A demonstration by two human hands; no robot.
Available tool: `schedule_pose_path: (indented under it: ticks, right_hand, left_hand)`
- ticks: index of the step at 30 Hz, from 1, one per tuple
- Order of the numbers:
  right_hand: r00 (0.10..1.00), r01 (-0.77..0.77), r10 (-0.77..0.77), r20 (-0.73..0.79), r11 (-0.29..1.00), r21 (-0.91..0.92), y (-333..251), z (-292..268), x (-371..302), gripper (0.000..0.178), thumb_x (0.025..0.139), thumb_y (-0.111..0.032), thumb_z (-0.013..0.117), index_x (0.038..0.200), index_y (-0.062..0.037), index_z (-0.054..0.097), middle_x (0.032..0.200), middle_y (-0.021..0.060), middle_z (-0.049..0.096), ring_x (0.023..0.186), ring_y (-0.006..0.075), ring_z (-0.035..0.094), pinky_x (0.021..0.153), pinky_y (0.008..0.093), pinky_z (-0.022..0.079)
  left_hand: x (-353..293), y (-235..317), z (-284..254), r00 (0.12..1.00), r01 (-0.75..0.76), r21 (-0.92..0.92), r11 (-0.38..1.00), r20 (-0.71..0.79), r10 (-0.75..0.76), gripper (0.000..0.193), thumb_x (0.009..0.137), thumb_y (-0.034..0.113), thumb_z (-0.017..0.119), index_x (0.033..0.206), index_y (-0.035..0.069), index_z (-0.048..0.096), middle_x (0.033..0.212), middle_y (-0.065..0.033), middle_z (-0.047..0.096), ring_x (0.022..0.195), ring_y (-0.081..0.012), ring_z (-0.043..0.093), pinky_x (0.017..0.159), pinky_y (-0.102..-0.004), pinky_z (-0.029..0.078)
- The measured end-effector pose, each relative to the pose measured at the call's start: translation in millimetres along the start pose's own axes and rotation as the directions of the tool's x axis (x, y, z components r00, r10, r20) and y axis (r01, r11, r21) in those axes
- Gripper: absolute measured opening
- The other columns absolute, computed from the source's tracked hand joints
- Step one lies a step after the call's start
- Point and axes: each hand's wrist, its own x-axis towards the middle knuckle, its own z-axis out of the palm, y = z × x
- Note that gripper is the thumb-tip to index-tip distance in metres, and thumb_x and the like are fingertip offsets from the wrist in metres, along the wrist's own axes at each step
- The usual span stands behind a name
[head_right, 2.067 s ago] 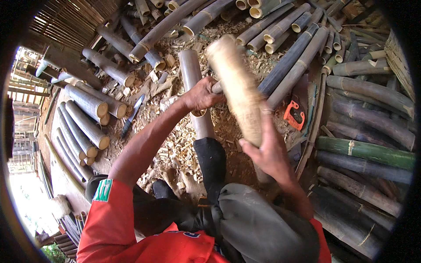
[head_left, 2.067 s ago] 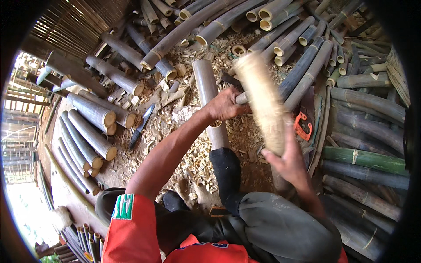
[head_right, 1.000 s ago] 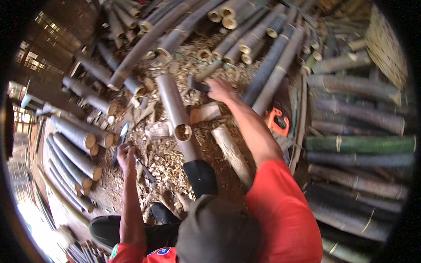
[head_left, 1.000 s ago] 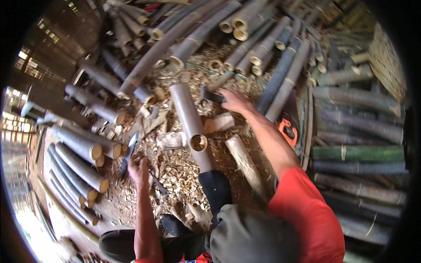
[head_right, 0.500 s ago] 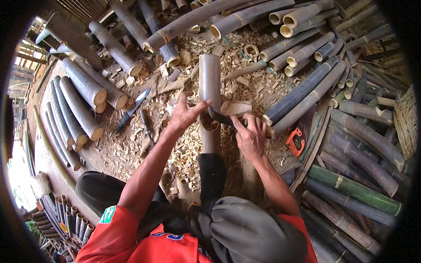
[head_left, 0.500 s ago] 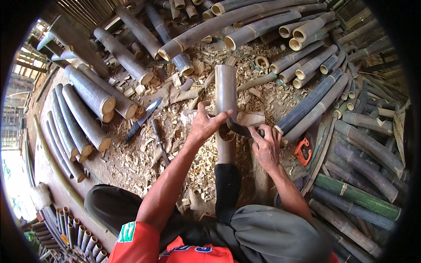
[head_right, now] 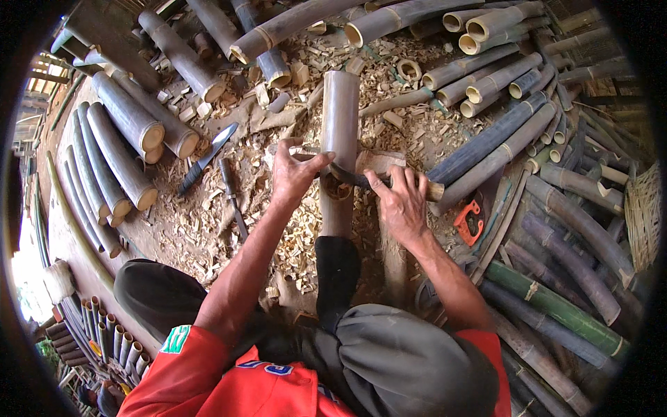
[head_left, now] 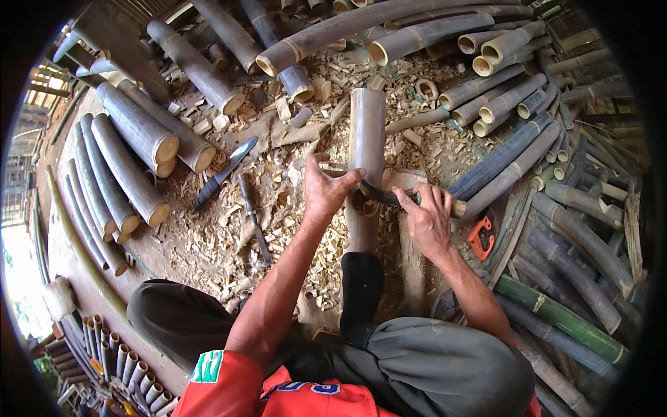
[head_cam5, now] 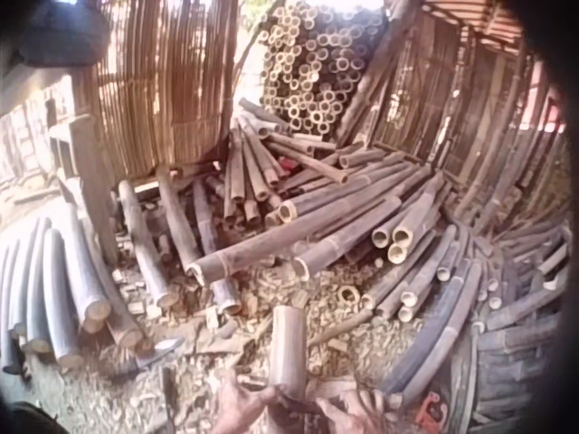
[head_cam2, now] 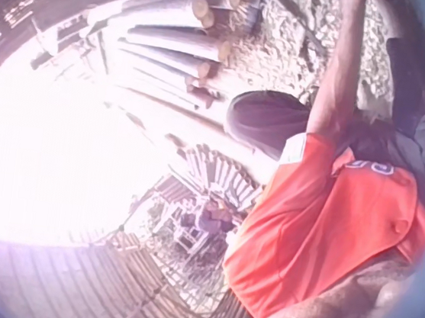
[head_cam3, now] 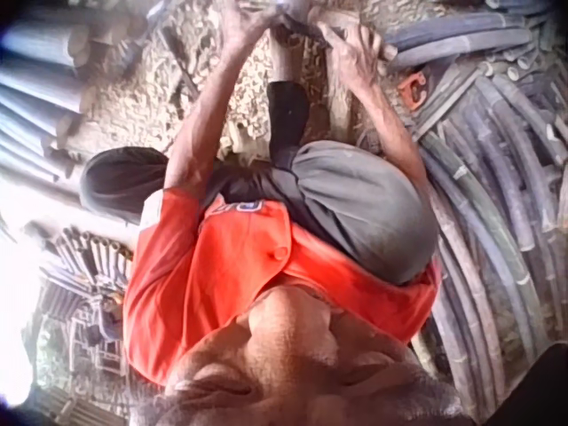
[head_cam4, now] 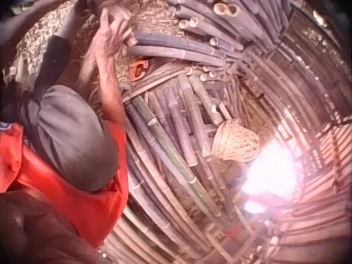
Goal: The person prepares bamboo segments for assembly by scraping the surface with a tool, sawing a joint, and fitting segments together.
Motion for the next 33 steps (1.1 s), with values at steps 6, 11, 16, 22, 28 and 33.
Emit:
schedule_pose_path:
  ticks: [6,11,16,22,28,33]
  right_hand:
    - [0.993,0.09,-0.09,0.072,0.996,0.004,13.9,-3.5,11.7,0.058,0.085,0.001,0.067,0.139,-0.02,0.069,0.108,0.0113,0.057,0.106,0.0302,0.055,0.097,0.0515,0.039]
    - [0.941,0.288,-0.28,0.19,0.957,-0.016,26.9,-11.4,46.4,0.05,0.087,-0.001,0.066,0.132,-0.0196,0.074,0.105,0.0101,0.058,0.106,0.0276,0.057,0.096,0.0494,0.039]
    - [0.877,0.405,-0.412,0.247,0.911,0.079,32.5,-25.6,81.1,0.045,0.085,0.0,0.067,0.126,-0.0142,0.077,0.101,0.008,0.06,0.101,0.0237,0.058,0.094,0.0457,0.041]
    - [0.856,-0.295,-0.055,0.514,0.765,0.573,16.6,-62.7,47.9,0.066,0.084,-0.025,0.081,0.138,-0.0039,0.048,0.111,0.0128,0.06,0.105,0.0248,0.065,0.085,0.0438,0.054]
    - [0.721,-0.66,0.039,0.692,-0.264,0.703,-24.0,-45.5,-11.3,0.034,0.102,-0.024,0.065,0.125,-0.002,0.052,0.091,0.0108,0.065,0.07,0.0202,0.07,0.062,0.0345,0.06]
    - [0.527,-0.832,-0.155,0.836,-0.295,0.469,-23.8,-46.6,-5.4,0.03,0.102,-0.021,0.061,0.126,-0.0044,0.053,0.08,0.0128,0.068,0.063,0.0221,0.071,0.055,0.0357,0.06]
  left_hand:
    - [-2.1,-5.8,3.7,0.998,0.061,-0.235,0.97,0.025,-0.056,0.084,0.076,0.022,0.092,0.14,-0.009,0.045,0.11,-0.0287,0.073,0.102,-0.0324,0.074,0.09,-0.0401,0.061]
    - [-10.5,-29.0,9.9,0.995,0.094,-0.595,0.799,0.038,-0.088,0.067,0.085,0.0,0.081,0.137,-0.01,0.041,0.116,-0.0283,0.072,0.104,-0.0286,0.073,0.092,-0.0365,0.061]
    - [-11.7,-39.1,8.2,0.993,0.115,-0.684,0.72,0.073,-0.09,0.068,0.09,0.009,0.082,0.142,-0.009,0.041,0.124,-0.0273,0.069,0.112,-0.0297,0.071,0.096,-0.041,0.062]
    - [-60.6,-45.2,-17.0,0.974,0.224,-0.561,0.797,0.151,-0.167,0.099,0.082,0.041,0.091,0.151,-0.003,0.038,0.145,-0.027,0.055,0.138,-0.0359,0.053,0.11,-0.0498,0.051]
    - [-86.5,-78.2,10.3,0.914,0.273,-0.424,0.863,0.395,-0.095,0.129,0.067,0.046,0.1,0.158,-0.01,0.028,0.154,-0.0318,0.045,0.144,-0.0391,0.046,0.122,-0.0477,0.039]
    - [-85.3,-91.1,22.9,0.904,0.33,-0.486,0.81,0.41,-0.122,0.135,0.07,0.046,0.099,0.16,-0.014,0.019,0.154,-0.0341,0.044,0.143,-0.0379,0.047,0.116,-0.0442,0.044]
